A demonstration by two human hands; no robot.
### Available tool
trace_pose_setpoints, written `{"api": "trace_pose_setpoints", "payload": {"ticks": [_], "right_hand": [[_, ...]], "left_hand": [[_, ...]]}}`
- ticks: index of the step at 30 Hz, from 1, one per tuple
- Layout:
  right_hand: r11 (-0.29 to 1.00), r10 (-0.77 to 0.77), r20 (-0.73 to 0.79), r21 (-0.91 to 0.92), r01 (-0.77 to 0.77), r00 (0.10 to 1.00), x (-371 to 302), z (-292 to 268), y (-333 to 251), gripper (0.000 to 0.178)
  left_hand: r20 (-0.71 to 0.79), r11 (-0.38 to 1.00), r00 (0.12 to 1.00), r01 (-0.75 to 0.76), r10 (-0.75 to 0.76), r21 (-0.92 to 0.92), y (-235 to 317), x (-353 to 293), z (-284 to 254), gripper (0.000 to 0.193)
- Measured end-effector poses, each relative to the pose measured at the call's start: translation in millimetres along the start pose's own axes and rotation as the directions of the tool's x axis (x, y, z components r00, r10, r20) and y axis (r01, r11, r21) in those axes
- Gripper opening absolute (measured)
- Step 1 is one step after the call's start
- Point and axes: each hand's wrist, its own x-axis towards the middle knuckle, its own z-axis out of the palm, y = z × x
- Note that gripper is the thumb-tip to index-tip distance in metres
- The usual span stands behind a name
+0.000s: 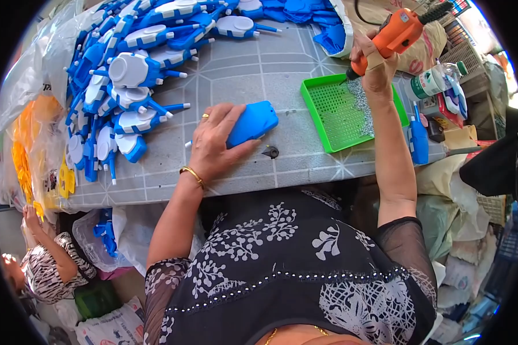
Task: Assembling blue plastic components using an electric screwdriver.
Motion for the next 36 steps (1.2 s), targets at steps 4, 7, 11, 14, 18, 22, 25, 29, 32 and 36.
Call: {"api": "trace_pose_setpoints", "payload": {"ticks": [4,7,11,14,18,22,25,29,32,36], "right_hand": [[1.0,-0.013,-0.037,-0.022,0.012,0.999,1,-6,3,0.017],[1.0,-0.015,-0.042,-0.026,0.014,0.999,2,-10,7,0.017],[1.0,-0.014,-0.044,-0.012,0.014,0.999,2,-12,11,0.017],[0.999,-0.032,-0.022,0.002,0.032,0.999,3,-12,12,0.017],[0.999,-0.025,-0.004,-0.024,0.025,1.0,2,-11,12,0.018],[0.999,-0.04,-0.02,-0.014,0.04,0.999,0,-13,14,0.017],[0.999,-0.046,-0.05,0.026,0.047,0.998,2,-14,16,0.017],[0.997,-0.044,-0.092,0.064,0.05,0.995,3,-20,21,0.018],[0.995,-0.051,-0.083,0.078,0.058,0.995,3,-22,22,0.019],[0.998,-0.043,-0.072,0.049,0.047,0.996,2,-21,20,0.019]], "left_hand": [[-0.011,1.0,1.0,0.012,-0.012,0.006,3,0,-1,0.063],[-0.008,1.0,1.0,0.026,-0.026,0.008,3,0,-1,0.065],[0.005,0.999,0.999,0.042,-0.043,0.015,3,1,-1,0.068],[0.007,0.999,0.999,0.053,-0.053,0.013,3,1,0,0.068],[0.001,0.998,0.998,0.055,-0.055,0.01,3,-1,0,0.068],[-0.008,0.999,0.999,0.033,-0.033,0.03,2,1,0,0.068],[-0.012,0.999,0.999,0.036,-0.035,0.024,2,1,0,0.068],[-0.016,0.999,0.999,0.037,-0.037,0.023,1,0,1,0.068],[-0.013,0.999,0.999,0.035,-0.035,0.024,2,1,0,0.068],[-0.011,0.999,1.0,0.027,-0.027,0.028,2,1,0,0.069]]}}
